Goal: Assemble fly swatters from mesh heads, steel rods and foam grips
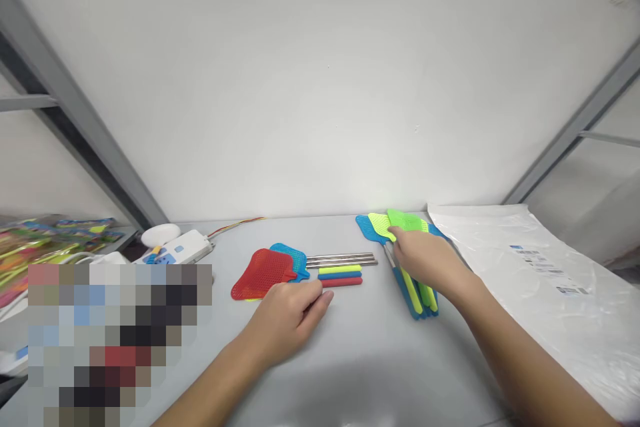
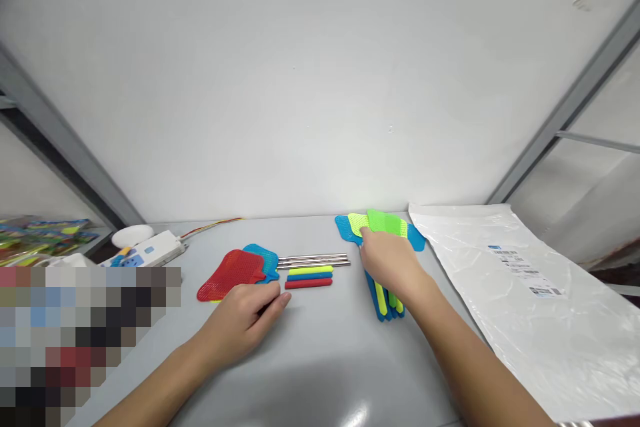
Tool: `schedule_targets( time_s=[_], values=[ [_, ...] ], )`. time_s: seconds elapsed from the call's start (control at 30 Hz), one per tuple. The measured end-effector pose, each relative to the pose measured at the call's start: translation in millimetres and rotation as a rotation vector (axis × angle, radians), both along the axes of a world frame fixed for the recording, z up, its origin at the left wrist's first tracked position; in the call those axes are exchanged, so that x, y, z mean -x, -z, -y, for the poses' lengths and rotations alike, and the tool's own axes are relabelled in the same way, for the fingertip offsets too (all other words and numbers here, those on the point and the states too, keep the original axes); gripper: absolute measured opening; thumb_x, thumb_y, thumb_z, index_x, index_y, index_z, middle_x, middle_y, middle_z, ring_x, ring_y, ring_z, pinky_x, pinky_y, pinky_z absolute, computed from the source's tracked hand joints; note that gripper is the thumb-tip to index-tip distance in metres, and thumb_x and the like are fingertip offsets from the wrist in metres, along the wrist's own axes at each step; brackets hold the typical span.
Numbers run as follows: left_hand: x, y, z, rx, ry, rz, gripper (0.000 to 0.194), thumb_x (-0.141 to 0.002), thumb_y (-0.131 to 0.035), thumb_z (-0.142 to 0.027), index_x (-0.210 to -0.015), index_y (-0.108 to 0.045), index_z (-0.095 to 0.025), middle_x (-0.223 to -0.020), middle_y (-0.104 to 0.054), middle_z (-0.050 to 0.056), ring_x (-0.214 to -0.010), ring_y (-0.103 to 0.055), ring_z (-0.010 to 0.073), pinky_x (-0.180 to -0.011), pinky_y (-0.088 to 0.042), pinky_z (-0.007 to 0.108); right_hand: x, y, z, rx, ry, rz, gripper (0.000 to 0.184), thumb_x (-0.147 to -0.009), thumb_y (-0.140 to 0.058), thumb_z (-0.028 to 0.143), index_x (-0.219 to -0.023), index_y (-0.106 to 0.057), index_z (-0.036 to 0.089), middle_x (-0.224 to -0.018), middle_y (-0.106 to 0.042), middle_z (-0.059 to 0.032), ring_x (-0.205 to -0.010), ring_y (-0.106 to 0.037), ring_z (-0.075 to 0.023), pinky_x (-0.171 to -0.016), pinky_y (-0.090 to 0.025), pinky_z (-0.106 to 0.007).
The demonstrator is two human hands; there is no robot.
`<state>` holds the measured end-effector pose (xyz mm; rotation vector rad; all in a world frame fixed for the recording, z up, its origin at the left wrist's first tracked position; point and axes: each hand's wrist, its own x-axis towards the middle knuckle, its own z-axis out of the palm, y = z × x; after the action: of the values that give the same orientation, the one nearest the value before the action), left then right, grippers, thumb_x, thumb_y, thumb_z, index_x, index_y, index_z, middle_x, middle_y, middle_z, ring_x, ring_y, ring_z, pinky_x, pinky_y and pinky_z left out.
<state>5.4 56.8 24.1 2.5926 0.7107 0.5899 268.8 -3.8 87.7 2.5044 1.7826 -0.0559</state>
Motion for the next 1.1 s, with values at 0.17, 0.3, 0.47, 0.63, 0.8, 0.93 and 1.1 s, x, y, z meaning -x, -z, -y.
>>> schedule_targets(
  time_s=[0.17, 0.3, 0.47, 0.63, 0.8, 0.93, 1.1],
  values=[
    [-2, -5.3, 1, -0.043, -0.067, -0.069, 0.034, -0.099, -0.036, -0.032, -0.067, -0.039, -0.02, -0.057, -0.042, -0.004, -0.052, -0.037, 0.0122, -0.051, -0.022, 0.027, 35, 10.7, -40, 0.013, -0.335, -0.092, 0.034, -0.094, -0.042, 0.031, -0.124, -0.06, 0.028, -0.109, -0.07, -0.0075, -0.097, -0.065, -0.0231, -0.07, -0.041, -0.027],
    [-2, -9.1, 0, -0.122, -0.162, -0.136, 0.024, -0.098, -0.039, -0.032, -0.082, -0.054, -0.021, -0.081, -0.054, 0.002, -0.073, -0.05, 0.0167, -0.055, -0.031, 0.026, 46, 27.2, -71, 0.025, -0.456, -0.091, 0.026, -0.09, -0.049, 0.029, -0.106, -0.069, 0.022, -0.103, -0.072, -0.0089, -0.092, -0.066, -0.0227, -0.069, -0.041, -0.027],
    [-1, -7.9, -4, -0.184, -0.202, -0.217, 0.021, -0.096, -0.045, -0.032, -0.087, -0.059, -0.02, -0.092, -0.051, 0.006, -0.083, -0.049, 0.0203, -0.063, -0.039, 0.03, 46, 36.5, -87, 0.036, -0.521, -0.075, 0.021, -0.087, -0.051, 0.027, -0.096, -0.069, 0.021, -0.09, -0.072, -0.0073, -0.079, -0.065, -0.0206, -0.06, -0.037, -0.026],
    [-2, -3.3, -3, -0.195, -0.155, -0.247, 0.016, -0.093, -0.052, -0.032, -0.088, -0.06, -0.02, -0.094, -0.051, 0.006, -0.086, -0.047, 0.0214, -0.068, -0.041, 0.033, 46, 35.0, -88, -0.001, -0.553, -0.055, 0.014, -0.085, -0.052, 0.021, -0.087, -0.065, 0.017, -0.092, -0.069, -0.0095, -0.08, -0.064, -0.0194, -0.062, -0.036, -0.026],
    [-6, 0.5, -1, -0.182, -0.136, -0.24, 0.016, -0.09, -0.058, -0.035, -0.09, -0.06, -0.019, -0.098, -0.052, 0.006, -0.089, -0.047, 0.0229, -0.071, -0.043, 0.035, 42, 13.9, -78, -0.165, -0.439, -0.032, 0.014, -0.089, -0.043, 0.018, -0.09, -0.057, 0.017, -0.085, -0.067, -0.009, -0.071, -0.061, -0.0197, -0.059, -0.035, -0.028],
    [-10, 2.7, 2, -0.168, -0.113, -0.207, 0.011, -0.09, -0.057, -0.029, -0.088, -0.06, -0.019, -0.097, -0.053, 0.005, -0.09, -0.047, 0.0226, -0.074, -0.043, 0.036, 39, -7.5, -54, -0.427, -0.33, -0.188, 0.008, -0.092, -0.044, 0.027, -0.093, -0.05, 0.021, -0.077, -0.065, -0.0026, -0.062, -0.058, -0.0174, -0.053, -0.037, -0.027],
    [-9, -3.8, 9, -0.105, -0.045, 0.032, 0.007, -0.091, -0.053, -0.024, -0.095, -0.058, -0.021, -0.102, -0.052, 0.005, -0.092, -0.049, 0.0206, -0.078, -0.042, 0.036, 40, -6.4, -15, -0.854, -0.364, -0.66, 0.003, -0.09, -0.05, 0.021, -0.09, -0.052, 0.023, -0.082, -0.064, -0.0009, -0.072, -0.062, -0.016, -0.063, -0.048, -0.027]
  ],
)
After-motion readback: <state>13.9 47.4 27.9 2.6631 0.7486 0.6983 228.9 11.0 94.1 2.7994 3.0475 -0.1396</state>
